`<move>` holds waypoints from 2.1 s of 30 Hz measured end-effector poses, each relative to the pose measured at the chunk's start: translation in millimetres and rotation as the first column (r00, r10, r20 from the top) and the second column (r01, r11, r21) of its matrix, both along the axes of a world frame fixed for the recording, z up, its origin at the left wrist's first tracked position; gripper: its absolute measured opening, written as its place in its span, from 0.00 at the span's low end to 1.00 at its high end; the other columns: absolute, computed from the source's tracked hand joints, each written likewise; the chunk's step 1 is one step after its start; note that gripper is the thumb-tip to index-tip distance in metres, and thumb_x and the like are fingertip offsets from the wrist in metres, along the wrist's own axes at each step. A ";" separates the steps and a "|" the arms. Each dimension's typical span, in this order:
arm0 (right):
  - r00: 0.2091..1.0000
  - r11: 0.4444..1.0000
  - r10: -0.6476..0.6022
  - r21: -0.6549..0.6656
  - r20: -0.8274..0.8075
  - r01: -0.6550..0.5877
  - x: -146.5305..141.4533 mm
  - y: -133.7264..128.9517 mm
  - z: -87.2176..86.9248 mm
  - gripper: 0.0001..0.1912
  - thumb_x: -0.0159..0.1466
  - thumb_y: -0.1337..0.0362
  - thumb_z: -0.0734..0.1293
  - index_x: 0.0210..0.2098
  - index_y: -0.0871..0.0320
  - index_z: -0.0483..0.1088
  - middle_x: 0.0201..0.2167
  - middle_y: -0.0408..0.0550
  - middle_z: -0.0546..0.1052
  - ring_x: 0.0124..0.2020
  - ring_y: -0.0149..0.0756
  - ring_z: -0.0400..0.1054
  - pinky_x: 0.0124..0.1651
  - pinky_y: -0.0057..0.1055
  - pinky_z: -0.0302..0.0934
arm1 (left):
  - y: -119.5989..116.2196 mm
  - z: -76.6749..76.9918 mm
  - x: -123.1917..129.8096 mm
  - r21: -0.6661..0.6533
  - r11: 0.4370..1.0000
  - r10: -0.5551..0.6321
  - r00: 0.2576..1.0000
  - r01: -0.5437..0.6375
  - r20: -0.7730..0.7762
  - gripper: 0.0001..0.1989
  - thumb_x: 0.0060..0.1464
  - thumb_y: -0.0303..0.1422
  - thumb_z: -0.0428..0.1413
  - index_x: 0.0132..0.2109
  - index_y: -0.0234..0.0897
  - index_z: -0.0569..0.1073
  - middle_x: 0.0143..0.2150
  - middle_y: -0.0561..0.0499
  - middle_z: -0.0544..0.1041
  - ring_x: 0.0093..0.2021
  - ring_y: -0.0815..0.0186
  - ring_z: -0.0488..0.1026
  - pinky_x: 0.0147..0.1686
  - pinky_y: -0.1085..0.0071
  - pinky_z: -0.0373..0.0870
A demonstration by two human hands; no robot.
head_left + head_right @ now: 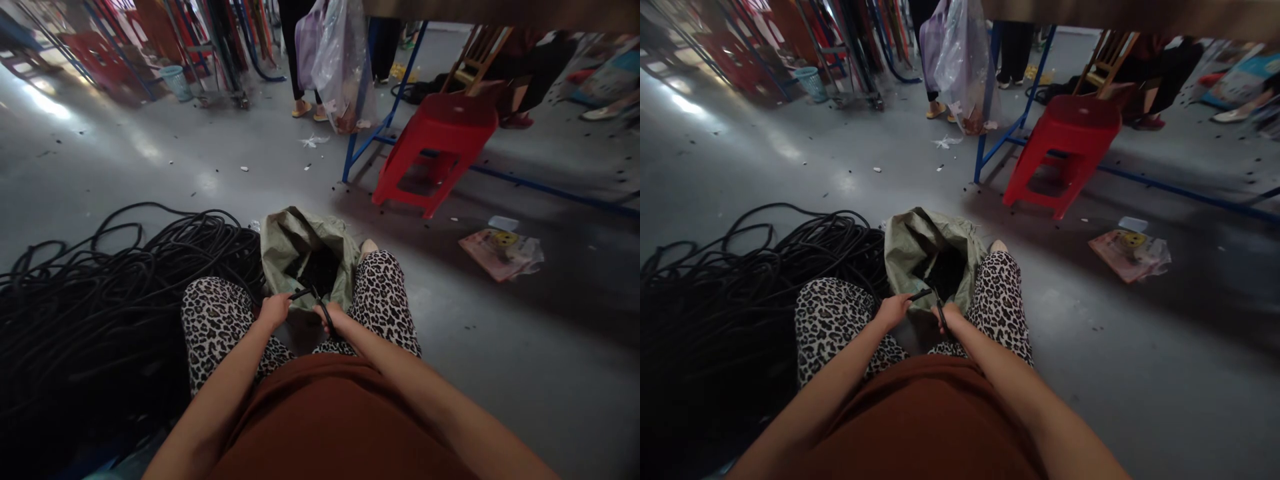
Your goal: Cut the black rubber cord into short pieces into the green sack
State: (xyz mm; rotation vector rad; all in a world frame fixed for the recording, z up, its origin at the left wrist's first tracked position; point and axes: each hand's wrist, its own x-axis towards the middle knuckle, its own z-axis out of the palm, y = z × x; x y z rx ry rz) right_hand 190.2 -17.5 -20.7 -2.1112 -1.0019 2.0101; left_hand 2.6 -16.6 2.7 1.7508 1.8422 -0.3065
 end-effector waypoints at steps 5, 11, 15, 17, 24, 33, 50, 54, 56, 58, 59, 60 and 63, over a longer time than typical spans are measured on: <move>0.999 0.999 -0.024 -0.036 -0.022 0.023 -1.2 -1.5 3.3 0.18 0.72 0.53 0.67 0.33 0.61 0.68 0.14 0.38 0.65 0.10 0.28 0.60 0.13 0.22 0.59 | 1.4 0.2 -1.2 0.037 0.998 0.045 0.999 -0.046 0.004 0.21 0.69 0.32 0.48 0.64 0.42 0.75 0.62 0.45 0.79 0.63 0.59 0.75 0.62 0.67 0.68; 0.999 0.995 0.017 -0.102 -0.042 -0.021 -4.2 -1.7 6.1 0.23 0.71 0.44 0.66 0.40 0.61 0.70 0.16 0.39 0.67 0.12 0.31 0.62 0.16 0.25 0.62 | 1.8 0.8 -1.8 0.068 0.995 0.069 0.997 -0.070 0.021 0.21 0.69 0.31 0.49 0.63 0.42 0.75 0.61 0.45 0.80 0.62 0.60 0.76 0.61 0.67 0.69; 0.995 0.991 0.077 -0.105 -0.059 -0.083 -3.9 -3.1 4.8 0.27 0.69 0.39 0.65 0.42 0.60 0.70 0.17 0.41 0.69 0.13 0.34 0.65 0.16 0.25 0.61 | 1.4 0.7 -1.1 0.079 0.994 0.072 0.997 -0.075 0.036 0.20 0.69 0.31 0.49 0.63 0.42 0.76 0.60 0.46 0.81 0.61 0.61 0.76 0.61 0.68 0.69; 0.994 0.991 0.086 -0.098 -0.070 -0.092 -3.7 -3.7 4.7 0.27 0.70 0.40 0.65 0.42 0.60 0.71 0.16 0.41 0.69 0.14 0.34 0.65 0.17 0.25 0.61 | 0.9 -0.1 -0.9 0.080 0.994 0.067 0.997 -0.071 0.048 0.20 0.69 0.31 0.49 0.63 0.43 0.76 0.59 0.46 0.81 0.61 0.61 0.76 0.61 0.68 0.68; 0.990 0.991 0.105 -0.077 -0.093 -0.112 -3.1 -4.8 7.4 0.29 0.69 0.39 0.65 0.45 0.62 0.72 0.17 0.42 0.69 0.15 0.34 0.66 0.18 0.25 0.60 | -0.9 -6.5 -2.0 0.095 0.994 0.040 0.996 -0.047 0.075 0.20 0.69 0.31 0.50 0.63 0.43 0.75 0.61 0.48 0.80 0.62 0.62 0.75 0.63 0.68 0.67; 0.988 0.989 0.119 -0.074 -0.097 -0.127 -5.6 -4.6 1.4 0.24 0.71 0.42 0.65 0.39 0.60 0.70 0.16 0.41 0.68 0.14 0.33 0.65 0.17 0.24 0.62 | -0.2 -13.1 -4.2 0.077 0.997 0.016 0.996 -0.023 0.085 0.20 0.68 0.30 0.50 0.63 0.42 0.75 0.60 0.46 0.80 0.61 0.61 0.76 0.62 0.67 0.68; 0.983 0.986 0.167 0.023 -0.073 -0.166 -1.1 -5.2 -0.1 0.28 0.71 0.42 0.65 0.42 0.64 0.75 0.23 0.47 0.73 0.24 0.38 0.72 0.26 0.27 0.66 | 0.1 -9.9 -5.4 0.054 0.997 -0.066 0.996 0.063 0.056 0.19 0.68 0.31 0.49 0.61 0.46 0.77 0.57 0.48 0.82 0.60 0.61 0.77 0.61 0.68 0.68; 0.984 0.986 0.164 0.002 -0.074 -0.164 -1.3 -3.9 9.8 0.26 0.71 0.43 0.65 0.42 0.64 0.74 0.21 0.46 0.72 0.21 0.35 0.70 0.24 0.26 0.64 | 0.1 -6.7 -5.0 0.040 0.997 -0.070 0.996 0.068 0.050 0.20 0.68 0.30 0.49 0.62 0.44 0.76 0.59 0.47 0.81 0.61 0.62 0.76 0.62 0.69 0.67; 0.985 0.987 0.152 -0.041 -0.083 -0.155 -2.2 -2.8 14.2 0.27 0.72 0.42 0.64 0.42 0.64 0.73 0.20 0.45 0.71 0.19 0.35 0.68 0.21 0.25 0.62 | 0.1 -5.2 -4.6 0.041 0.997 -0.062 0.996 0.059 0.058 0.20 0.68 0.29 0.49 0.63 0.43 0.76 0.60 0.47 0.80 0.62 0.62 0.75 0.63 0.69 0.66; 0.988 0.986 0.136 -0.082 -0.078 -0.142 -3.4 -1.9 16.7 0.27 0.72 0.41 0.62 0.42 0.62 0.71 0.18 0.43 0.70 0.17 0.34 0.66 0.19 0.25 0.61 | -0.1 -4.7 -4.4 0.046 0.998 -0.045 0.996 0.042 0.074 0.21 0.68 0.30 0.49 0.63 0.43 0.76 0.60 0.46 0.80 0.62 0.61 0.75 0.63 0.69 0.67; 0.989 0.986 0.131 -0.092 -0.073 -0.137 -3.9 -1.6 17.3 0.27 0.72 0.41 0.61 0.41 0.62 0.71 0.17 0.42 0.69 0.16 0.34 0.66 0.18 0.25 0.61 | -0.1 -5.0 -4.4 0.048 0.998 -0.036 0.996 0.032 0.082 0.21 0.68 0.30 0.49 0.63 0.42 0.75 0.60 0.46 0.80 0.62 0.61 0.76 0.63 0.68 0.67; 0.989 0.986 0.128 -0.094 -0.070 -0.134 -4.3 -1.4 17.4 0.27 0.73 0.41 0.61 0.40 0.61 0.70 0.17 0.42 0.69 0.15 0.33 0.65 0.17 0.24 0.61 | -0.2 -5.6 -4.5 0.049 0.999 -0.026 0.996 0.022 0.088 0.21 0.68 0.30 0.49 0.63 0.42 0.75 0.60 0.46 0.80 0.62 0.61 0.76 0.63 0.68 0.67; 0.990 0.989 0.120 -0.073 -0.073 -0.125 -4.9 -1.4 16.4 0.26 0.74 0.42 0.60 0.36 0.60 0.69 0.16 0.41 0.68 0.13 0.31 0.63 0.16 0.23 0.60 | -0.1 -8.2 -4.6 0.051 0.999 -0.007 0.995 0.002 0.098 0.21 0.69 0.31 0.49 0.64 0.43 0.75 0.61 0.47 0.80 0.63 0.62 0.75 0.64 0.70 0.66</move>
